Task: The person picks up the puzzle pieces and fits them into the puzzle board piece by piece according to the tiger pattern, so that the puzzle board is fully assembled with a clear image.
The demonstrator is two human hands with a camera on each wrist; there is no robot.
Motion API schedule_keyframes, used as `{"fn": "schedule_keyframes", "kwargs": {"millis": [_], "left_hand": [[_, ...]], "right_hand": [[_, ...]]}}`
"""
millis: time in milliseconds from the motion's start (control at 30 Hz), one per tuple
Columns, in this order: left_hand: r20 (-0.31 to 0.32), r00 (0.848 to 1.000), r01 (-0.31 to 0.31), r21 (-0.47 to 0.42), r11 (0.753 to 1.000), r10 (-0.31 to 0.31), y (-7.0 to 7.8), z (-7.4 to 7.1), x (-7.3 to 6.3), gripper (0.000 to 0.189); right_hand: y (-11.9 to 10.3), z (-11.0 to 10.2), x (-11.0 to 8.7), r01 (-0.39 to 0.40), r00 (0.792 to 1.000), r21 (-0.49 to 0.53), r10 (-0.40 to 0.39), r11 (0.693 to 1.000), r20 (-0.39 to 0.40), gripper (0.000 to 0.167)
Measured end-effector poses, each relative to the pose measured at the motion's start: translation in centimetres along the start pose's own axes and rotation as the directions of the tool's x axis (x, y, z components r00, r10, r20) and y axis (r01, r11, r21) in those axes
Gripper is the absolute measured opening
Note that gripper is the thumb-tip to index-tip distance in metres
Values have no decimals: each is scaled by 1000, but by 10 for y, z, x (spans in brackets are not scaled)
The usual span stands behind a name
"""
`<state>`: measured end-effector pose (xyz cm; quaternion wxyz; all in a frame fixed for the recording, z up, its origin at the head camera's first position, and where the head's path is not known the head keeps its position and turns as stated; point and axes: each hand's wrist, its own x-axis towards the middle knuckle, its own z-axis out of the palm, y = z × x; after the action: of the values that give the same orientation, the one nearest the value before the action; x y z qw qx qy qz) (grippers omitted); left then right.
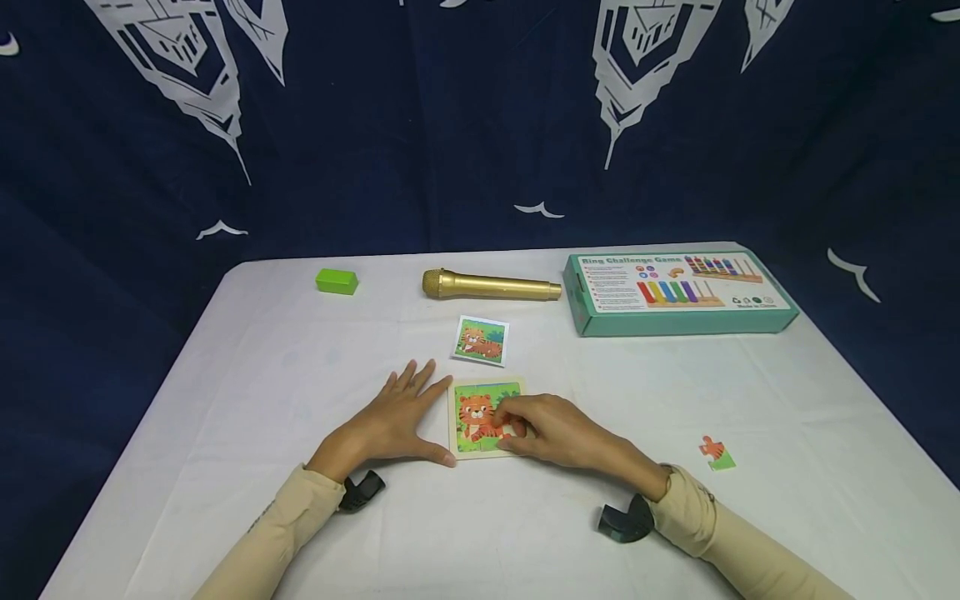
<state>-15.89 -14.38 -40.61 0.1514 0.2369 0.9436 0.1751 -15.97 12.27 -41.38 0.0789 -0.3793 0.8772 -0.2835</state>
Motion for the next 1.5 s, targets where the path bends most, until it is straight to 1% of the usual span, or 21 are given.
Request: {"fn": "schedule_keyframes", "kwargs": {"millis": [167,467,533,600,733,800,867,1000,1133,1233,1300,1400,1500], "left_hand": [[-2,1000,-2,1,1000,2,-1,0,1,117],[-10,1000,-5,-3,1000,5,-1,1,0,116],[-10,1000,-5,-4,1000,5,0,1,-1,116],[-9,1000,-5,-3,1000,5,0,1,-1,116],[-7,1000,-3,-6,1000,3,1,2,-2,116],[-11,1000,-1,-6,1000,1,1,1,-2,116],[-11,1000,0,-8,1000,0,1,1,-2,116],[-6,1000,-1,-2,1000,1,2,-1,-2,116],[0,1000,-1,4,1000,1,2,-1,-2,116],[-1,1000,0,11,1000,0,3,-1,-2,116],[0,1000,1,13,1000,-1,2,-1,-2,116],[2,1000,3,13,1000,-3,2,-1,-2,116],[4,1000,4,11,1000,-4,2,-1,-2,116]], "right_hand": [[0,0,1,4,1000,-12,-4,1000,2,13],[-1,0,0,1,1000,1,-1,1000,11,13],[1,-1,-1,0,1000,34,0,999,24,15],[3,-4,-3,-6,999,93,2,996,45,17],[8,-15,-12,-23,997,226,7,974,74,22],[11,-22,-19,-20,998,247,5,969,61,24],[14,-31,-28,-23,999,233,15,972,38,26],[22,-48,-52,-47,999,142,48,989,-8,33],[34,-64,-79,-76,995,45,79,996,-62,45],[42,-74,-99,-132,986,-15,130,991,-104,55],[47,-80,-111,-180,978,-30,176,983,-116,63],[55,-87,-129,-245,963,-24,240,969,-121,71],[65,-89,-146,-288,951,12,288,957,-112,75]]}}
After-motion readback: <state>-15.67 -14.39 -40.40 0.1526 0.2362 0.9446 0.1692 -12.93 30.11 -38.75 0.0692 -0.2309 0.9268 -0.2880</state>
